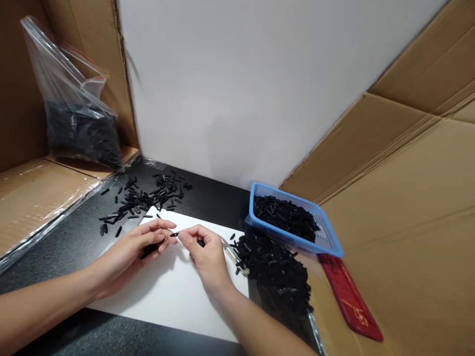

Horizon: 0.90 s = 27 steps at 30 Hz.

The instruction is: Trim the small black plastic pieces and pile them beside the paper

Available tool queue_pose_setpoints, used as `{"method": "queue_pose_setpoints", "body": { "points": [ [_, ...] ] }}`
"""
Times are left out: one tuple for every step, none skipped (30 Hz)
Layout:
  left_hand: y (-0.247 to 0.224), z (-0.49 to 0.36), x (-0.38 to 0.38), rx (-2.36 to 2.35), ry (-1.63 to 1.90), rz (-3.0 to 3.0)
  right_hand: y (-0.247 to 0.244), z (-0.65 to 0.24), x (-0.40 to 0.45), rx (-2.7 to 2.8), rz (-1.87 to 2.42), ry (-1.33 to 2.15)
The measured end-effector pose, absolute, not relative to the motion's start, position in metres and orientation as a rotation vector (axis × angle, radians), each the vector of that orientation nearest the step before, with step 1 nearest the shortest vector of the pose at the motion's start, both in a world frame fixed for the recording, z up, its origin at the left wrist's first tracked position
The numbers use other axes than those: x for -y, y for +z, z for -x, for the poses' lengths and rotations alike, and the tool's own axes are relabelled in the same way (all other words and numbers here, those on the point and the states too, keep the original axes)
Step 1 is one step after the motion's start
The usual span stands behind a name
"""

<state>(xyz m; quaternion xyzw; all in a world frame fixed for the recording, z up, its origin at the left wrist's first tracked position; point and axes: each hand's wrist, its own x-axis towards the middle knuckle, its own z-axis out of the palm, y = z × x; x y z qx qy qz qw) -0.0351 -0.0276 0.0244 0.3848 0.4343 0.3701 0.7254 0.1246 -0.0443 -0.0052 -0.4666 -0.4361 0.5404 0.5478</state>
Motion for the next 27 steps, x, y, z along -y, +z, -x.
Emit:
{"method": "queue_pose_setpoints", "body": {
  "points": [
    [0.0238, 0.0349, 0.0275, -0.952, 0.815, -0.824, -0.0048, -0.1246, 0.0443, 1.021, 1.107, 1.274],
    [0.0232, 0.0348, 0.0272, -0.948, 0.814, -0.817, -0.0043, -0.1246, 0.0443, 1.013, 1.110, 1.268],
    [0.0226, 0.0346, 0.0270, -0.945, 0.811, -0.819, -0.0038, -0.1247, 0.0442, 1.013, 1.115, 1.261],
    [0.0220, 0.0344, 0.0267, -0.943, 0.808, -0.826, -0.0033, -0.1249, 0.0442, 1.019, 1.122, 1.253],
    [0.0215, 0.0344, 0.0264, -0.942, 0.804, -0.833, -0.0029, -0.1251, 0.0442, 1.031, 1.131, 1.244],
    [0.0211, 0.0344, 0.0262, -0.938, 0.799, -0.838, -0.0025, -0.1254, 0.0442, 1.045, 1.141, 1.234],
    [0.0208, 0.0346, 0.0261, -0.933, 0.792, -0.843, -0.0023, -0.1257, 0.0442, 1.060, 1.150, 1.224],
    [0.0205, 0.0350, 0.0260, -0.929, 0.784, -0.851, -0.0022, -0.1260, 0.0442, 1.072, 1.158, 1.214],
    [0.0203, 0.0355, 0.0260, -0.927, 0.778, -0.866, -0.0023, -0.1262, 0.0443, 1.083, 1.164, 1.205],
    [0.0202, 0.0361, 0.0260, -0.926, 0.772, -0.886, -0.0024, -0.1264, 0.0444, 1.091, 1.169, 1.196],
    [0.0202, 0.0368, 0.0261, -0.926, 0.763, -0.908, -0.0026, -0.1265, 0.0444, 1.097, 1.174, 1.189],
    [0.0204, 0.0375, 0.0262, -0.926, 0.756, -0.928, -0.0028, -0.1266, 0.0445, 1.100, 1.177, 1.184],
    [0.0208, 0.0380, 0.0264, -0.927, 0.750, -0.942, -0.0030, -0.1267, 0.0446, 1.101, 1.180, 1.182],
    [0.0214, 0.0385, 0.0266, -0.926, 0.744, -0.945, -0.0031, -0.1268, 0.0447, 1.102, 1.183, 1.181],
    [0.0222, 0.0387, 0.0269, -0.925, 0.737, -0.936, -0.0032, -0.1269, 0.0447, 1.103, 1.185, 1.185],
    [0.0232, 0.0386, 0.0272, -0.926, 0.731, -0.916, -0.0032, -0.1270, 0.0448, 1.104, 1.183, 1.189],
    [0.0242, 0.0383, 0.0275, -0.927, 0.725, -0.889, -0.0032, -0.1271, 0.0448, 1.106, 1.180, 1.193],
    [0.0252, 0.0378, 0.0278, -0.924, 0.720, -0.860, -0.0032, -0.1271, 0.0448, 1.112, 1.175, 1.195],
    [0.0260, 0.0372, 0.0281, -0.916, 0.719, -0.833, -0.0031, -0.1269, 0.0448, 1.116, 1.171, 1.197],
    [0.0266, 0.0366, 0.0284, -0.900, 0.722, -0.817, -0.0029, -0.1267, 0.0448, 1.114, 1.164, 1.199],
    [0.0268, 0.0360, 0.0286, -0.882, 0.723, -0.809, -0.0026, -0.1263, 0.0449, 1.099, 1.150, 1.211],
    [0.0267, 0.0356, 0.0286, -0.866, 0.723, -0.807, -0.0021, -0.1257, 0.0451, 1.067, 1.124, 1.237],
    [0.0261, 0.0353, 0.0286, -0.853, 0.721, -0.810, -0.0014, -0.1252, 0.0453, 1.020, 1.087, 1.275],
    [0.0253, 0.0353, 0.0285, -0.845, 0.719, -0.814, -0.0005, -0.1246, 0.0455, 0.963, 1.040, 1.321],
    [0.0244, 0.0353, 0.0283, -0.844, 0.719, -0.817, 0.0004, -0.1241, 0.0458, 0.910, 0.991, 1.367],
    [0.0234, 0.0354, 0.0281, -0.846, 0.720, -0.823, 0.0012, -0.1237, 0.0461, 0.872, 0.951, 1.410],
    [0.0225, 0.0354, 0.0279, -0.851, 0.723, -0.833, 0.0019, -0.1234, 0.0464, 0.853, 0.929, 1.440]
  ]
}}
